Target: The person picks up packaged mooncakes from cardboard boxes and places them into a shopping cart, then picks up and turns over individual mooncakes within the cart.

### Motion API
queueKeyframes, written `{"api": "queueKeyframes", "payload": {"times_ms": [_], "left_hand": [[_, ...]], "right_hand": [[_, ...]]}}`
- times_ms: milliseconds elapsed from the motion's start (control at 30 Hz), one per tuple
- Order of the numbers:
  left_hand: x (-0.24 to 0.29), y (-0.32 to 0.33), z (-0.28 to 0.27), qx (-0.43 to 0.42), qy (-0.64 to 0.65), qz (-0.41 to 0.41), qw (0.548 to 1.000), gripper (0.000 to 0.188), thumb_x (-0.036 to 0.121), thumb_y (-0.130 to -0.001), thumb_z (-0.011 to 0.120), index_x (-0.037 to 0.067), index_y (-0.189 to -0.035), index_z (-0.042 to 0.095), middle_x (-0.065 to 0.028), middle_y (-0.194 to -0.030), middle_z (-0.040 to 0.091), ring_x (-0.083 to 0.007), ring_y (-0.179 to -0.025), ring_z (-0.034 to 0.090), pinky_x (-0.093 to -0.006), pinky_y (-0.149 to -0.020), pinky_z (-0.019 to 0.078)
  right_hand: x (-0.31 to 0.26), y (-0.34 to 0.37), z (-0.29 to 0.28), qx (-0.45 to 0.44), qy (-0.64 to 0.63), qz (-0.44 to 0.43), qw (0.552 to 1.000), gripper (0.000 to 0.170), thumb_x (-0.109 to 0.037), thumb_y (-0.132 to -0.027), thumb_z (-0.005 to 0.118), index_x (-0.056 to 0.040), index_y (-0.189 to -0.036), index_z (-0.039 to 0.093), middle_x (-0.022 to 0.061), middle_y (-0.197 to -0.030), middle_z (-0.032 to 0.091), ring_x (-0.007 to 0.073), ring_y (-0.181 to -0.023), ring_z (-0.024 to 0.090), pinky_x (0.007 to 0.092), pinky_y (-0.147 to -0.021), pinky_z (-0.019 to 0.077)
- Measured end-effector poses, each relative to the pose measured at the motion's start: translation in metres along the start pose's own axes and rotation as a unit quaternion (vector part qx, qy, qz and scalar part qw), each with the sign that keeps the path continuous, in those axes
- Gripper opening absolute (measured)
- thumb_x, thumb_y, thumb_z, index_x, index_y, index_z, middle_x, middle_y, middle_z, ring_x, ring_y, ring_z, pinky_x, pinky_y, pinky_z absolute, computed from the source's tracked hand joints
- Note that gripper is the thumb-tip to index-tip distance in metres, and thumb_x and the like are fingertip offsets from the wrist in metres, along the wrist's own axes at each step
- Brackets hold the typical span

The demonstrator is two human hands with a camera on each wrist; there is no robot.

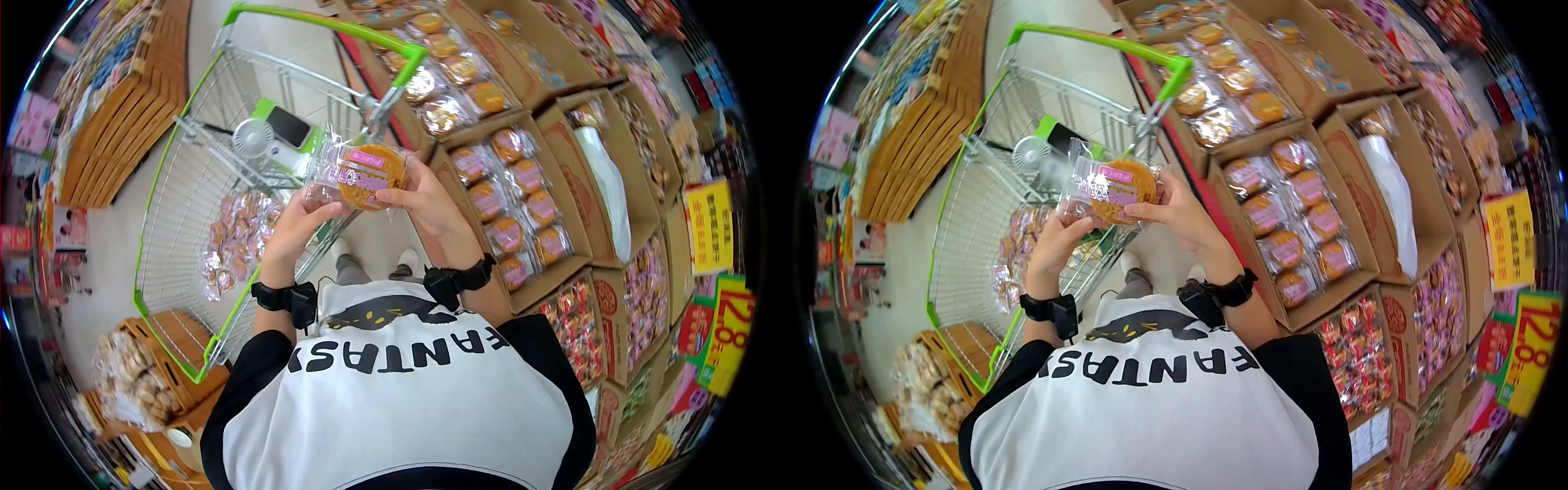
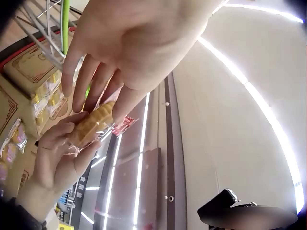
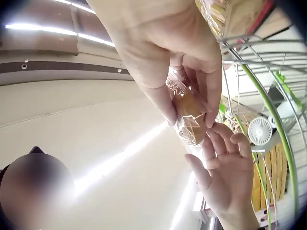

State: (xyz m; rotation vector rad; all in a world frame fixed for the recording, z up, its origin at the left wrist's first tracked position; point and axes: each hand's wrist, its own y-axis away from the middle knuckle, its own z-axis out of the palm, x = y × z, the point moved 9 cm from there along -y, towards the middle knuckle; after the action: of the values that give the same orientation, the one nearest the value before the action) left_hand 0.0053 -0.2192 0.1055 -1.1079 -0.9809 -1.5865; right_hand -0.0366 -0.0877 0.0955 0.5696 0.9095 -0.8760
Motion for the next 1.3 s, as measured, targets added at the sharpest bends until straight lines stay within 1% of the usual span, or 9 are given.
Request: {"api": "queueKeyframes", "payload": {"times_ms": [167, 233, 333, 500, 567, 767, 867, 1067, 1300], "left_hand": [[-0.024, -0.037, 0.042, 0.019, 0.027, -0.049, 0.998, 0.026, 0.014, -0.082, 0.052, -0.004, -0.101, 0.050, -0.0091, -0.092, 0.058, -0.0157, -0.084, 0.056, -0.0281, -0.076, 0.0439], [-0.030, -0.051, 0.061, -0.029, 0.025, -0.061, 0.997, 0.025, 0.014, -0.084, 0.050, -0.003, -0.101, 0.051, -0.0087, -0.093, 0.058, -0.0146, -0.084, 0.056, -0.0268, -0.076, 0.0443], [-0.038, -0.065, 0.089, -0.065, -0.009, -0.083, 0.994, 0.025, 0.015, -0.085, 0.048, -0.003, -0.103, 0.051, -0.0073, -0.096, 0.057, -0.0123, -0.085, 0.055, -0.0236, -0.075, 0.0439], [-0.061, -0.080, 0.142, -0.142, -0.056, -0.141, 0.978, 0.028, 0.017, -0.085, 0.049, -0.002, -0.105, 0.051, -0.0051, -0.096, 0.056, -0.0104, -0.087, 0.053, -0.0229, -0.076, 0.0436], [-0.072, -0.085, 0.166, -0.197, -0.090, -0.155, 0.964, 0.029, 0.018, -0.085, 0.050, -0.001, -0.106, 0.052, -0.0044, -0.096, 0.056, -0.0098, -0.088, 0.053, -0.0233, -0.075, 0.0441], [-0.116, -0.098, 0.215, -0.286, -0.085, -0.215, 0.930, 0.027, 0.021, -0.085, 0.050, 0.000, -0.101, 0.054, -0.0044, -0.092, 0.056, -0.0106, -0.084, 0.054, -0.0237, -0.071, 0.0467], [-0.135, -0.099, 0.243, -0.358, -0.082, -0.230, 0.901, 0.025, 0.021, -0.085, 0.050, 0.001, -0.101, 0.053, -0.0036, -0.088, 0.055, -0.0110, -0.084, 0.054, -0.0245, -0.070, 0.0473], [-0.187, -0.104, 0.283, -0.394, -0.088, -0.216, 0.889, 0.030, 0.016, -0.084, 0.050, 0.001, -0.110, 0.045, -0.0080, -0.097, 0.052, -0.0147, -0.087, 0.054, -0.0268, -0.072, 0.0479], [-0.217, -0.094, 0.304, -0.455, -0.128, -0.225, 0.852, 0.033, 0.011, -0.084, 0.047, 0.001, -0.115, 0.041, -0.0115, -0.101, 0.053, -0.0174, -0.092, 0.054, -0.0272, -0.077, 0.0448]], "right_hand": [[-0.022, 0.045, -0.051, 0.057, 0.008, -0.021, 0.998, 0.040, -0.012, -0.072, 0.066, -0.0014, -0.106, 0.047, 0.0042, -0.091, 0.056, 0.0104, -0.080, 0.054, 0.0243, -0.067, 0.0445], [-0.027, 0.065, -0.067, 0.072, 0.002, -0.014, 0.997, 0.038, -0.012, -0.073, 0.065, -0.0011, -0.105, 0.048, 0.0040, -0.092, 0.056, 0.0104, -0.081, 0.054, 0.0245, -0.069, 0.0447], [-0.036, 0.092, -0.083, 0.074, 0.105, -0.023, 0.991, 0.038, -0.012, -0.074, 0.063, 0.0004, -0.106, 0.048, 0.0046, -0.096, 0.056, 0.0109, -0.089, 0.053, 0.0246, -0.076, 0.0435], [-0.029, 0.127, -0.115, 0.133, 0.095, -0.032, 0.986, 0.037, -0.014, -0.075, 0.063, -0.0011, -0.108, 0.049, 0.0054, -0.097, 0.056, 0.0106, -0.087, 0.053, 0.0247, -0.076, 0.0432], [-0.024, 0.139, -0.134, 0.164, 0.155, 0.010, 0.974, 0.045, -0.012, -0.077, 0.060, 0.0001, -0.117, 0.042, 0.0055, -0.100, 0.055, 0.0116, -0.092, 0.052, 0.0257, -0.077, 0.0439], [-0.043, 0.190, -0.177, 0.284, 0.161, -0.047, 0.944, 0.038, -0.008, -0.071, 0.066, -0.0011, -0.103, 0.047, 0.0049, -0.091, 0.055, 0.0110, -0.084, 0.053, 0.0239, -0.075, 0.0425], [-0.036, 0.217, -0.199, 0.331, 0.147, -0.006, 0.932, 0.038, -0.005, -0.068, 0.067, -0.0029, -0.101, 0.047, 0.0054, -0.089, 0.054, 0.0116, -0.080, 0.052, 0.0230, -0.068, 0.0435], [-0.025, 0.267, -0.236, 0.432, 0.214, 0.072, 0.873, 0.045, -0.008, -0.067, 0.067, 0.0008, -0.106, 0.045, 0.0112, -0.089, 0.053, 0.0157, -0.077, 0.053, 0.0260, -0.060, 0.0456], [0.003, 0.297, -0.260, 0.496, 0.235, 0.146, 0.823, 0.042, -0.003, -0.067, 0.062, -0.0029, -0.106, 0.045, 0.0055, -0.079, 0.055, 0.0134, -0.071, 0.055, 0.0260, -0.059, 0.0468]]}}
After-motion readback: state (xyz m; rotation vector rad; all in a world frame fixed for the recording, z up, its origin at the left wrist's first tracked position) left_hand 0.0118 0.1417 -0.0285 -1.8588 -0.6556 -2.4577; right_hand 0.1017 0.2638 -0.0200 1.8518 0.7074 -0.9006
